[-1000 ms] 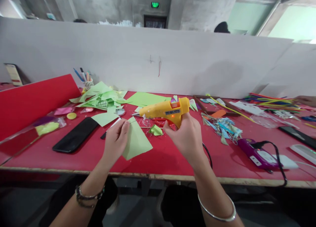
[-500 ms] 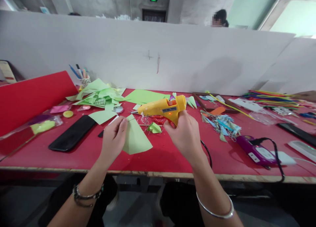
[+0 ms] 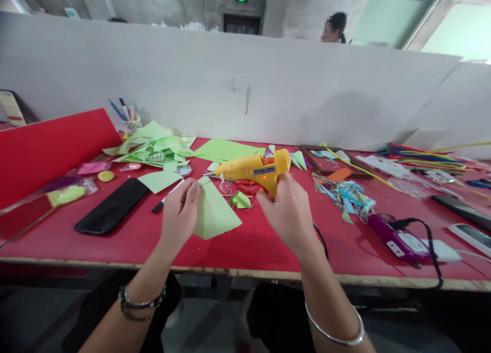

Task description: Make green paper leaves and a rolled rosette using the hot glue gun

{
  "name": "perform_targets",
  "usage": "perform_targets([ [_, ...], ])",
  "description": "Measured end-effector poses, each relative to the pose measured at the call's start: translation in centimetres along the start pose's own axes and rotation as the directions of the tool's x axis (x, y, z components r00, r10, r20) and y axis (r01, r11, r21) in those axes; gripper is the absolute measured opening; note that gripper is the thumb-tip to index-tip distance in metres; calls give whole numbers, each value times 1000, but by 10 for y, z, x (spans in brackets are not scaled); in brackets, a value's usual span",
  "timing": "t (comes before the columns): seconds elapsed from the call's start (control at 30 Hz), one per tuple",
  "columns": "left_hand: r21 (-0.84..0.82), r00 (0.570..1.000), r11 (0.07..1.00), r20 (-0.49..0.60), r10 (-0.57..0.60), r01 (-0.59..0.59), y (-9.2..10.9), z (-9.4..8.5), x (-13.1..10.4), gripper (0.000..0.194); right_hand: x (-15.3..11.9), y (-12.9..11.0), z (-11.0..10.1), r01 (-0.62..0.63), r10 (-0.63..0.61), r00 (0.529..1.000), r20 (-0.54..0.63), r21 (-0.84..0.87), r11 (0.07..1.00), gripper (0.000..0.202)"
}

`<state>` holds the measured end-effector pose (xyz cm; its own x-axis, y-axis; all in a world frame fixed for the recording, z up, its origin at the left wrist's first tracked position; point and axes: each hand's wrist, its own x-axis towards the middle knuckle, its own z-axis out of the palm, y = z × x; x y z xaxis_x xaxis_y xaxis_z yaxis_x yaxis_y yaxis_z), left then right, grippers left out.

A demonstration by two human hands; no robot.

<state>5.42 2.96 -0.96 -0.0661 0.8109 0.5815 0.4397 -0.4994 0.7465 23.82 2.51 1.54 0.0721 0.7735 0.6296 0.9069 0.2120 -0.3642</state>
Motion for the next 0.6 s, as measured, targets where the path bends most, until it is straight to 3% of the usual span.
perform_targets([
  [0.6, 37, 1000, 999, -13, -14, 15, 2, 0, 0, 28, -1, 0, -3, -20, 20, 999, 44, -11, 1000, 10],
])
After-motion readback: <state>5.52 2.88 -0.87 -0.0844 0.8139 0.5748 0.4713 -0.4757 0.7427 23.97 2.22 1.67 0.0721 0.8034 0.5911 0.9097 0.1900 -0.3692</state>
